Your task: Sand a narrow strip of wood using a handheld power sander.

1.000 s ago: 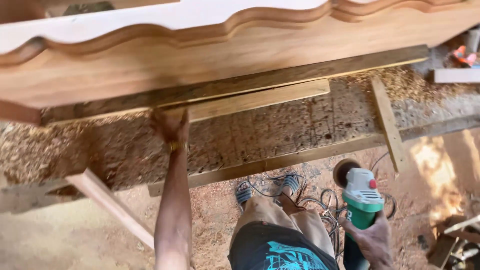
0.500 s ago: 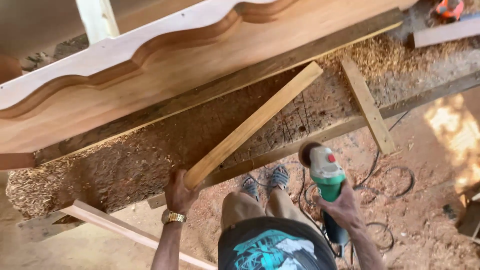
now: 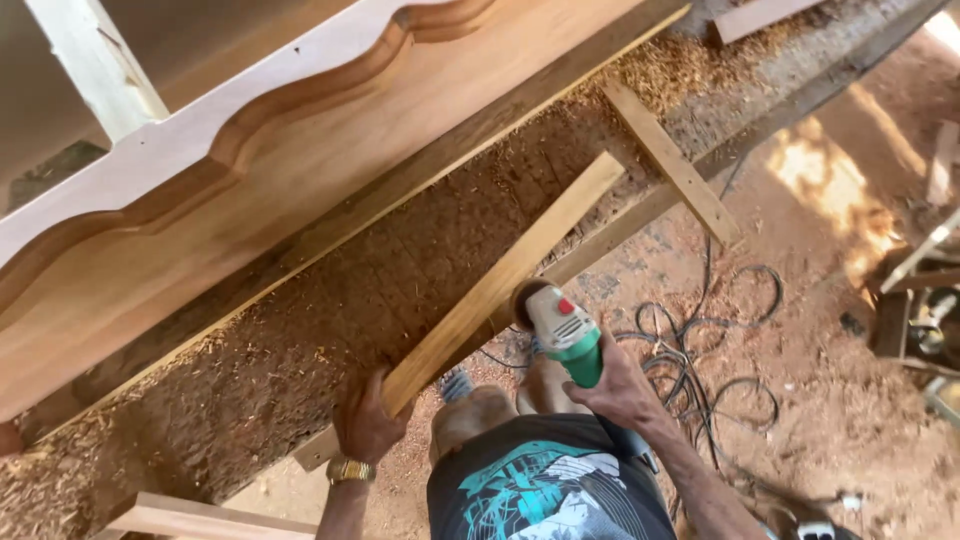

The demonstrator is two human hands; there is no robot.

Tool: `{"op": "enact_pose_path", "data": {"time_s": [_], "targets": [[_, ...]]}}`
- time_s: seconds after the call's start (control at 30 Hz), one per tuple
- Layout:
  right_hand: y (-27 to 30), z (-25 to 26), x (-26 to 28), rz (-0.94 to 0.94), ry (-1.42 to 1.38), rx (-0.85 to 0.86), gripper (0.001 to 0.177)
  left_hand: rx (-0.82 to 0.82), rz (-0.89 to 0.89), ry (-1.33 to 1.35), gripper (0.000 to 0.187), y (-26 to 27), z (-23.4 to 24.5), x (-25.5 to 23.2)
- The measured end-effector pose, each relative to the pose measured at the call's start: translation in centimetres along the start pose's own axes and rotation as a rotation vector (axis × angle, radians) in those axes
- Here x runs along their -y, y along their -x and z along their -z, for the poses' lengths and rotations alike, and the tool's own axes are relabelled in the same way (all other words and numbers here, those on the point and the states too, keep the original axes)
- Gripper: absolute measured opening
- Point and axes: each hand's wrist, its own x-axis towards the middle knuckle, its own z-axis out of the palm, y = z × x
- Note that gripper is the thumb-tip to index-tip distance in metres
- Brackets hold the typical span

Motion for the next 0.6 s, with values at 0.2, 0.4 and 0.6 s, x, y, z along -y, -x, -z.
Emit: {"op": "enact_pose_path", "data": {"time_s": [0.2,0.4,0.6], "targets": [[2.6,-3.9,1.8,-0.074,-0.006,-0.090,0.073,0.177,0.110,0.213,0.074,-5.2,1.3,0.0],[6.2,-4.3,1.1,-0.099,0.011,-0.232,0.077,0.985,0.699,1.456,0.086,-6.6,5.2,-1.2],[7.8,-2.9,-0.8,-0.231,-0.030,-0.312,0.077,1.107,0.627,1.585,0.089,-6.4,1.9,1.8]]}}
